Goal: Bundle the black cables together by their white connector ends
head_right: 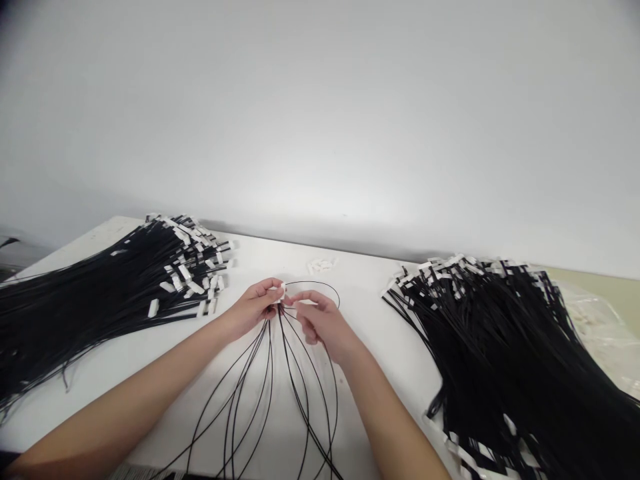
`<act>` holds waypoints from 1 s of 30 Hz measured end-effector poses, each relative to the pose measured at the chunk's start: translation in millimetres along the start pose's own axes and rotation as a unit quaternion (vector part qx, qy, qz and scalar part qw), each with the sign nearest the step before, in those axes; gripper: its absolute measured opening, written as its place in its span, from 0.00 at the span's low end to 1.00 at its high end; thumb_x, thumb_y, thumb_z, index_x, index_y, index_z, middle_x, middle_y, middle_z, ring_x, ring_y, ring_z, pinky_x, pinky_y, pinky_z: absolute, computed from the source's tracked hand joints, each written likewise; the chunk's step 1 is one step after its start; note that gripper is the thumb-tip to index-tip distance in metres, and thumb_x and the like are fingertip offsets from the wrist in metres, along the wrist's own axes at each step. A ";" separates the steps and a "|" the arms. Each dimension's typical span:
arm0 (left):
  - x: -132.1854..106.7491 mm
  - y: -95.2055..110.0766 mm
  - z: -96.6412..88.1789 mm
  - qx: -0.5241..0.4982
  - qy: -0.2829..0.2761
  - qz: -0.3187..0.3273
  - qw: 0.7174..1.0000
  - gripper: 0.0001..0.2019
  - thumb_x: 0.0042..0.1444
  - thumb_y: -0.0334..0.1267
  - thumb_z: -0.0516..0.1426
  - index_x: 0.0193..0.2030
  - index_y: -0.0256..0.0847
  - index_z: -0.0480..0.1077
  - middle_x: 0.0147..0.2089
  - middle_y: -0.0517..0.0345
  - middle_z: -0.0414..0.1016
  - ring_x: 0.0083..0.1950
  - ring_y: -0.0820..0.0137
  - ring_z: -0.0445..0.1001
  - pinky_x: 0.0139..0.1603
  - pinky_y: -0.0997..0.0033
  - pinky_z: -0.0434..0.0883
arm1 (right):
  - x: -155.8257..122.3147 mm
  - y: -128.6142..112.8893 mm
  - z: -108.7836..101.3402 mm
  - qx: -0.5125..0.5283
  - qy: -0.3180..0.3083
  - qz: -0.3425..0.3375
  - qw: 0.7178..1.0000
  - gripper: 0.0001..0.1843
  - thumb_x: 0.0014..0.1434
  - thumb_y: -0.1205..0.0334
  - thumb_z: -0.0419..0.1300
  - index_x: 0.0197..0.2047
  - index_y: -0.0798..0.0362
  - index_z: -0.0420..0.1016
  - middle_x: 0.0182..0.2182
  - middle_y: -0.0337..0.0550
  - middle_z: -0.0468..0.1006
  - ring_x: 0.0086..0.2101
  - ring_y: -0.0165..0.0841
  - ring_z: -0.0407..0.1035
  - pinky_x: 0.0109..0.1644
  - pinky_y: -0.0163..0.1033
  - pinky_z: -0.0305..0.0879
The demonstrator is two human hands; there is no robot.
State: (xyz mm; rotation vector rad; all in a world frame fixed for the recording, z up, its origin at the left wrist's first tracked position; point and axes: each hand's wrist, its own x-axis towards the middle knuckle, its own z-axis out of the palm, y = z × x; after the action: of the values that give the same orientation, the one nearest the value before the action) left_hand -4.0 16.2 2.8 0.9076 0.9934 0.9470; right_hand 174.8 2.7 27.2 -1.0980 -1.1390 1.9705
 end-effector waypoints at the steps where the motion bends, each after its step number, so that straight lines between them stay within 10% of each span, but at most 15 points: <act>1: -0.1 0.7 0.1 -0.001 0.003 -0.003 1.000 0.15 0.49 0.46 0.57 0.36 0.38 0.61 0.33 0.52 0.73 0.26 0.77 0.67 0.22 0.78 0.55 | -1.5 -5.0 -4.3 0.066 -0.011 -0.006 0.998 0.13 0.51 0.54 0.58 0.38 0.50 0.67 0.21 0.31 0.59 0.17 0.21 0.46 0.20 0.30 0.43; 6: -0.3 3.8 0.0 -0.014 0.017 -0.023 0.999 0.16 0.48 0.48 0.58 0.35 0.38 0.61 0.34 0.50 0.74 0.28 0.73 0.71 0.23 0.78 0.56 | -3.6 -20.6 -27.2 0.308 0.053 -0.141 0.939 0.09 0.49 0.59 0.58 0.36 0.50 0.67 0.25 0.33 0.63 0.23 0.24 0.57 0.22 0.31 0.53; 17: -1.2 6.3 -0.3 -0.042 0.033 -0.032 0.998 0.17 0.47 0.48 0.58 0.36 0.39 0.61 0.37 0.49 0.73 0.36 0.67 0.74 0.23 0.79 0.57 | 10.8 -26.1 -68.5 0.364 0.307 -0.307 0.824 0.14 0.49 0.53 0.62 0.35 0.50 0.67 0.26 0.31 0.66 0.25 0.21 0.63 0.31 0.31 0.66; 25: -0.5 4.6 -1.3 -0.051 0.018 -0.007 0.999 0.15 0.48 0.46 0.58 0.36 0.39 0.61 0.33 0.55 0.72 0.24 0.77 0.69 0.22 0.78 0.55 | 6.7 -24.4 -61.2 0.171 0.289 -0.220 0.916 0.12 0.46 0.55 0.63 0.30 0.53 0.67 0.16 0.28 0.53 0.14 0.19 0.42 0.14 0.29 0.38; 30: -2.1 5.7 0.4 -0.030 -0.003 -0.004 1.000 0.14 0.49 0.46 0.57 0.36 0.39 0.61 0.31 0.57 0.71 0.21 0.79 0.65 0.19 0.78 0.51 | -2.0 -18.3 -27.0 -0.102 0.191 -0.159 0.963 0.15 0.46 0.56 0.63 0.19 0.56 0.64 0.14 0.30 0.50 0.17 0.20 0.43 0.19 0.31 0.38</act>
State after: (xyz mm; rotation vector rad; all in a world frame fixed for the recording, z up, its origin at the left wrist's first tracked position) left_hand -5.4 16.0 8.8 0.8545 0.9571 0.9614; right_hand 201.1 19.9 36.4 -1.2449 -1.2304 1.3472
